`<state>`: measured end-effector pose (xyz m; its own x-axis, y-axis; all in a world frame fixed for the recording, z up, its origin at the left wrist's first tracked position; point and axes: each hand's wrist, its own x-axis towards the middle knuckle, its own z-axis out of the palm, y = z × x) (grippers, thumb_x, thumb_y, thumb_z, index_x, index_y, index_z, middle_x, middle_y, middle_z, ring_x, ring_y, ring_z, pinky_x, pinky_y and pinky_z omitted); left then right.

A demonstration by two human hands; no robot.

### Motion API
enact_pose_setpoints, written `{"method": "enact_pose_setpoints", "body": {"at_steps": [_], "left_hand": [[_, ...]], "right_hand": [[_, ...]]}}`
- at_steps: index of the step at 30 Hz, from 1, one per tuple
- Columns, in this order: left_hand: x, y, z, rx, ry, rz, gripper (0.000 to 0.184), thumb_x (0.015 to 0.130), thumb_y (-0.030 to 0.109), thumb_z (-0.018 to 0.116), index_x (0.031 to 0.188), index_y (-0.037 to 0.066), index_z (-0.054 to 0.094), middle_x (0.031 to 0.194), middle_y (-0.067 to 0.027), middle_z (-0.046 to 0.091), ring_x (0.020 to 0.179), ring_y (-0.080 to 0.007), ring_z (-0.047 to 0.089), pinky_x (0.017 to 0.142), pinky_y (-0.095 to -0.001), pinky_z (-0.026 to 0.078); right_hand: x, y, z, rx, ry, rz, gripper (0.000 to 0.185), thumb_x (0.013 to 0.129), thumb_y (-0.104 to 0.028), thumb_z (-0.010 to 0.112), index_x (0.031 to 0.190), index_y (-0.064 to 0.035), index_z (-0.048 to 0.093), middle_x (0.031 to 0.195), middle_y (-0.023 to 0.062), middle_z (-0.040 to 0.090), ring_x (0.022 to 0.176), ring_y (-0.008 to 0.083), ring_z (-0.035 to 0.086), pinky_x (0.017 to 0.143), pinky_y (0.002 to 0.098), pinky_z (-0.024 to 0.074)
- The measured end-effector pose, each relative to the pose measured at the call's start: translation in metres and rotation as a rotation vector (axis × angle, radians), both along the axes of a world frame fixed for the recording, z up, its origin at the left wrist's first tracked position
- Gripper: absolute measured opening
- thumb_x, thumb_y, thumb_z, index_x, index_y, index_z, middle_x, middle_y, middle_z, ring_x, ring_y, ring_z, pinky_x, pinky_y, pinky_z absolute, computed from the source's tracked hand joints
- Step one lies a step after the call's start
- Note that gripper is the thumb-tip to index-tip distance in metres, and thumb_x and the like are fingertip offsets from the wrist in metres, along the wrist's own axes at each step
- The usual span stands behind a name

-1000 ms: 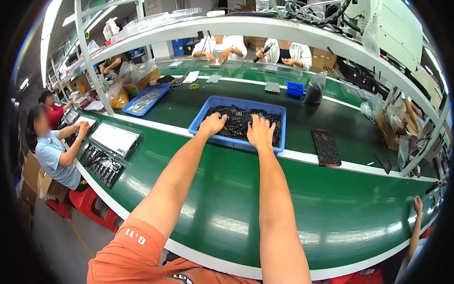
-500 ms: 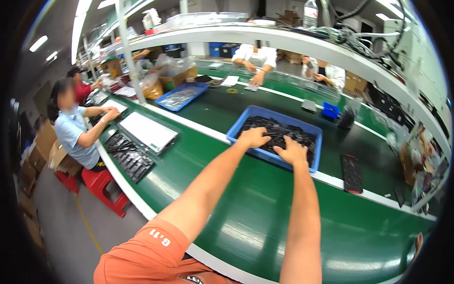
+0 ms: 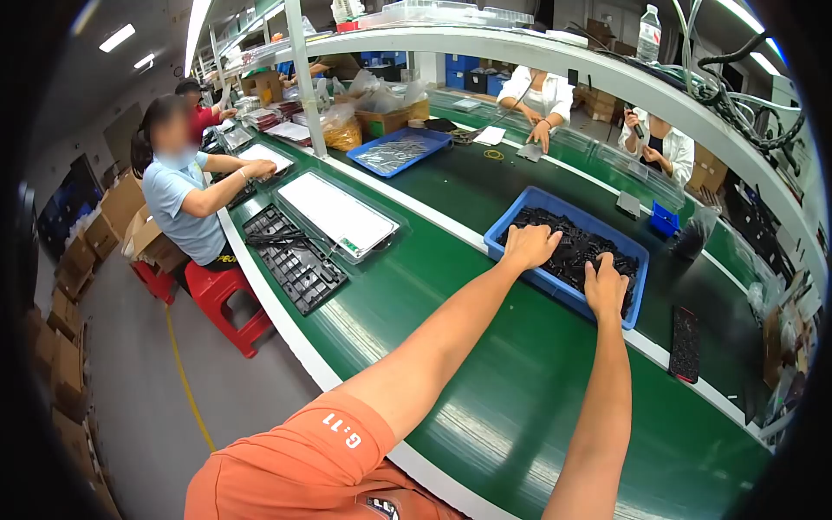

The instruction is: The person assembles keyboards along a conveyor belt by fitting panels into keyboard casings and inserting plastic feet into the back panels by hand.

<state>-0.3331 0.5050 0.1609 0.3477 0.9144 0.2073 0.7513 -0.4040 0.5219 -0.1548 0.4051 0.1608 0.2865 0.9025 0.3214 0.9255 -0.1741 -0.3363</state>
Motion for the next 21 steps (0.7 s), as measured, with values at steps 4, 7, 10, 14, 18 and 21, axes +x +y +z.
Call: {"method": "enact_pose_setpoints", "body": {"at_steps": [4, 7, 10, 14, 18, 21], "left_hand": [[-0.002, 0.001, -0.002, 0.006, -0.033, 0.008, 0.05, 0.097, 0.048, 0.05, 0.086, 0.006, 0.073, 0.098, -0.0158, 0.075, 0.09, -0.0367, 0.065, 0.099, -0.0492, 0.037], [-0.004, 0.004, -0.008, 0.105, -0.029, -0.006, 0.051, 0.092, 0.053, 0.052, 0.083, 0.007, 0.072, 0.088, -0.0135, 0.073, 0.094, -0.0366, 0.062, 0.099, -0.0531, 0.034], [-0.003, 0.005, -0.011, 0.132, -0.016, -0.018, 0.052, 0.09, 0.055, 0.054, 0.083, 0.007, 0.072, 0.085, -0.0128, 0.073, 0.097, -0.0367, 0.061, 0.102, -0.056, 0.032], [-0.01, 0.006, -0.005, 0.112, 0.024, -0.034, 0.053, 0.088, 0.056, 0.056, 0.085, 0.006, 0.074, 0.086, -0.0129, 0.072, 0.102, -0.037, 0.058, 0.109, -0.0608, 0.026], [-0.011, 0.006, -0.002, 0.072, 0.061, -0.06, 0.051, 0.088, 0.053, 0.055, 0.09, 0.006, 0.075, 0.093, -0.0139, 0.073, 0.103, -0.0379, 0.058, 0.114, -0.0635, 0.02], [-0.011, 0.01, -0.007, 0.111, 0.041, -0.021, 0.05, 0.088, 0.052, 0.055, 0.09, 0.006, 0.075, 0.095, -0.0139, 0.073, 0.102, -0.0379, 0.058, 0.112, -0.0623, 0.023]], "right_hand": [[0.002, 0.006, -0.008, 0.037, -0.019, -0.028, 0.034, 0.101, -0.033, 0.049, 0.118, -0.0062, 0.059, 0.096, 0.0213, 0.072, 0.091, 0.0404, 0.066, 0.096, 0.0448, 0.0414], [0.004, 0.016, -0.019, 0.103, -0.06, -0.072, 0.036, 0.101, -0.034, 0.047, 0.116, -0.0054, 0.062, 0.096, 0.0204, 0.072, 0.09, 0.0407, 0.066, 0.098, 0.0469, 0.0406], [0.007, 0.016, -0.02, 0.097, -0.079, -0.087, 0.037, 0.102, -0.034, 0.045, 0.115, -0.005, 0.064, 0.098, 0.0195, 0.072, 0.091, 0.0404, 0.066, 0.099, 0.0481, 0.04], [-0.002, 0.015, -0.013, 0.011, -0.086, -0.079, 0.038, 0.102, -0.034, 0.044, 0.112, -0.0047, 0.067, 0.101, 0.0178, 0.073, 0.093, 0.0394, 0.066, 0.101, 0.0497, 0.0389], [-0.002, 0.013, -0.016, 0.065, -0.107, -0.041, 0.037, 0.099, -0.034, 0.048, 0.109, -0.0043, 0.069, 0.107, 0.0154, 0.071, 0.096, 0.0373, 0.065, 0.102, 0.0493, 0.0384], [-0.01, 0.01, -0.011, 0.062, -0.157, -0.068, 0.037, 0.098, -0.035, 0.05, 0.109, -0.0044, 0.069, 0.11, 0.0153, 0.07, 0.099, 0.0369, 0.064, 0.102, 0.0493, 0.038]]}}
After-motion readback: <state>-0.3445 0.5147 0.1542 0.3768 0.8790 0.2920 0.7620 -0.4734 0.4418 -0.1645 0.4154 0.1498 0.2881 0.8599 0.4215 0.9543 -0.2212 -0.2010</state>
